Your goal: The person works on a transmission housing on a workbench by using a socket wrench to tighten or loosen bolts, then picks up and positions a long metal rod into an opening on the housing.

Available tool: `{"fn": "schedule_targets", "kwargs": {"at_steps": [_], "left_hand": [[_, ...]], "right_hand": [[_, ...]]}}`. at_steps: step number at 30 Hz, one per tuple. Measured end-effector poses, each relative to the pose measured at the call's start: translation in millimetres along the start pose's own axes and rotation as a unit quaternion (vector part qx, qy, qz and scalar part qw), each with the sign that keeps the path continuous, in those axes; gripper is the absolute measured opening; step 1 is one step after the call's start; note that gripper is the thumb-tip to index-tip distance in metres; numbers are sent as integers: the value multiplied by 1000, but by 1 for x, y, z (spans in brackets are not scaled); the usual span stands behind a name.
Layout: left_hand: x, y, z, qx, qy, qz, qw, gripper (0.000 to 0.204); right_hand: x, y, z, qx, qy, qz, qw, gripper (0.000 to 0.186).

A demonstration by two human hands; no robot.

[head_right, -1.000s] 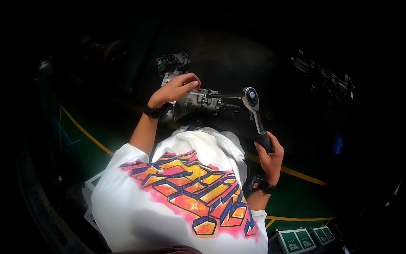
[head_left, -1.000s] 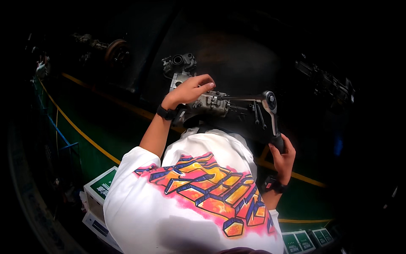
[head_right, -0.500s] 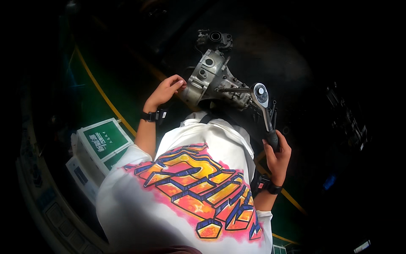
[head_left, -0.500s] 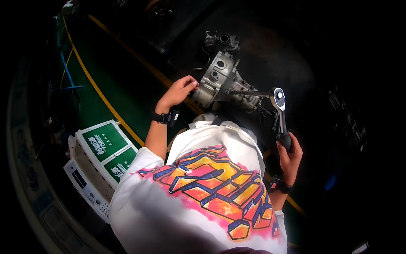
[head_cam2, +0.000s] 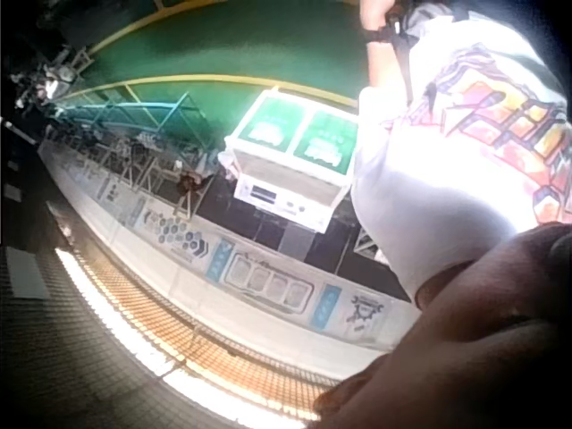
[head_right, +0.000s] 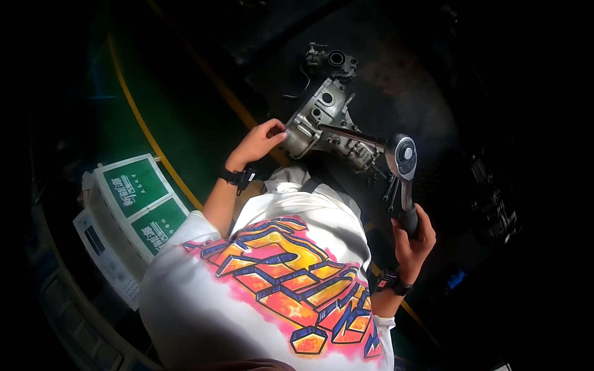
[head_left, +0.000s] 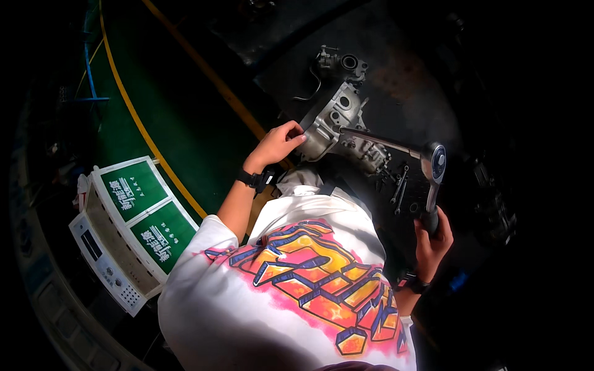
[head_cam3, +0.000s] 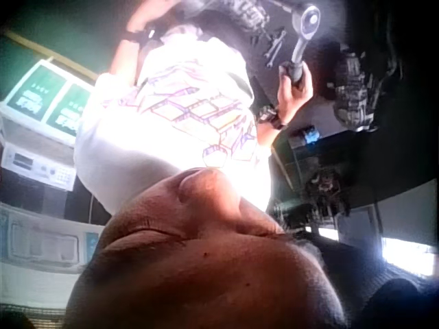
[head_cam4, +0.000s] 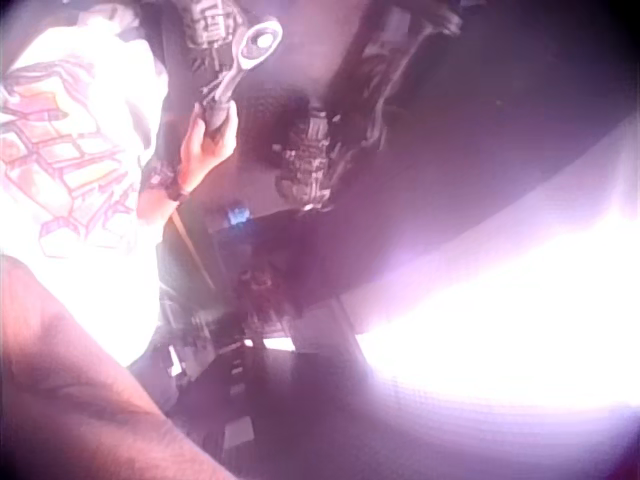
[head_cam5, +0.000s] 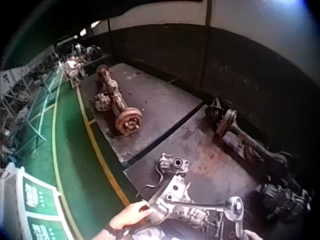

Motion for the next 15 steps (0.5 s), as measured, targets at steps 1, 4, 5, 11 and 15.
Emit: {"fn": "schedule_targets", "kwargs": {"at_steps": [1,4,5,11,15], "left_hand": [[0,5,-1,-12,11,-14,1000,28],[-6,7,-7,-19,12,-36,999,31],[-7,7,-7,-13,12,-37,999,31],[0,28,-9,-32,14,-42,998,32],[5,33,-7,-34,27,-52,998,29]], "right_hand": [[-11,-4,-3,23,0,27,999,45],[-47,-10,-18,77,10,90,993,42],[-59,-10,-27,93,7,105,990,41],[-85,37,-50,73,4,70,995,36],[-81,64,-55,36,14,48,998,38]]}}
Point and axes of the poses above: each hand's wrist, its own x-axis away from the middle knuckle, its own z-axis out of the back of the hand, y = z × x, the point moved 8 cm from there along -x, towards the middle knuckle, and after that the axes turned 15 degrees about z, right-handed, at the moved point
